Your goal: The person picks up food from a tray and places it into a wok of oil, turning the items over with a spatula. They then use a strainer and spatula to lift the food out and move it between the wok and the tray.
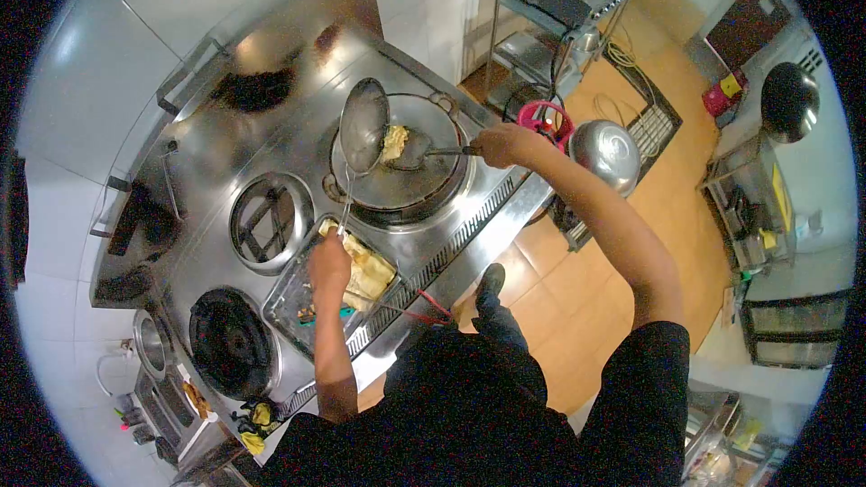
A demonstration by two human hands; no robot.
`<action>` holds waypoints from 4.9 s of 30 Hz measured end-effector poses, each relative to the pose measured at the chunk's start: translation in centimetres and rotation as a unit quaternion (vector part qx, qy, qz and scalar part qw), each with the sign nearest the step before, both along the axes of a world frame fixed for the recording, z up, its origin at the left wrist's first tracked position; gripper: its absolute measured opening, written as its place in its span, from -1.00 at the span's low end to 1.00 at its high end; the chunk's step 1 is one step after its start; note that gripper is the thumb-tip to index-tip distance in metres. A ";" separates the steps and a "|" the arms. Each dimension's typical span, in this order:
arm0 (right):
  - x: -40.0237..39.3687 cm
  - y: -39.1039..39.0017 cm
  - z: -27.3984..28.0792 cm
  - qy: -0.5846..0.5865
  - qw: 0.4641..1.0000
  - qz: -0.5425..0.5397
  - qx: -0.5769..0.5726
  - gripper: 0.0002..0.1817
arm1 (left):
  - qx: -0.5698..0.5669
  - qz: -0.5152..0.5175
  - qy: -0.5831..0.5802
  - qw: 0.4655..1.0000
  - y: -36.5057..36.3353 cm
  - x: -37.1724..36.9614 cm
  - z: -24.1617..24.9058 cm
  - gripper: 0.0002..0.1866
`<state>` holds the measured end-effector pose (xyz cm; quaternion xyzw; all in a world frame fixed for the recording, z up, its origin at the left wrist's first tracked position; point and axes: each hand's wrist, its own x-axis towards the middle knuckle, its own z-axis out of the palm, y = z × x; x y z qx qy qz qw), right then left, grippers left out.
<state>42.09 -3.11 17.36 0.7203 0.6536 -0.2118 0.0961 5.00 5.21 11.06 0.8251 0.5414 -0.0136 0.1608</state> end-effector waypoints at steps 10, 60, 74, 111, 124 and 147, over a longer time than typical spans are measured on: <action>-0.8 0.5 3.9 -0.041 0.998 0.046 -0.015 -0.57 | 0.009 0.030 -0.030 0.999 0.4 -2.0 0.1 -0.73; -0.4 -1.4 -0.3 0.066 0.996 0.007 0.062 -0.47 | -0.017 0.086 -0.078 0.993 -0.7 -0.5 0.7 -0.68; -3.8 -2.2 -1.0 0.043 0.992 -0.115 0.010 -0.50 | -0.026 0.075 -0.084 0.993 -0.4 0.3 0.2 -0.64; -4.8 -5.6 -4.2 0.050 0.978 -0.179 0.095 -0.77 | 0.019 0.035 -0.152 0.988 -1.7 0.9 -3.5 -0.71; -6.1 -8.8 -10.2 0.532 0.799 -0.259 0.101 -0.58 | 0.029 0.020 -0.177 0.983 -0.4 1.0 -6.4 -0.74; -9.0 -11.2 -11.0 0.653 0.643 -0.393 0.076 -0.32 | 0.048 0.094 -0.123 0.987 -3.3 4.9 -1.7 -0.69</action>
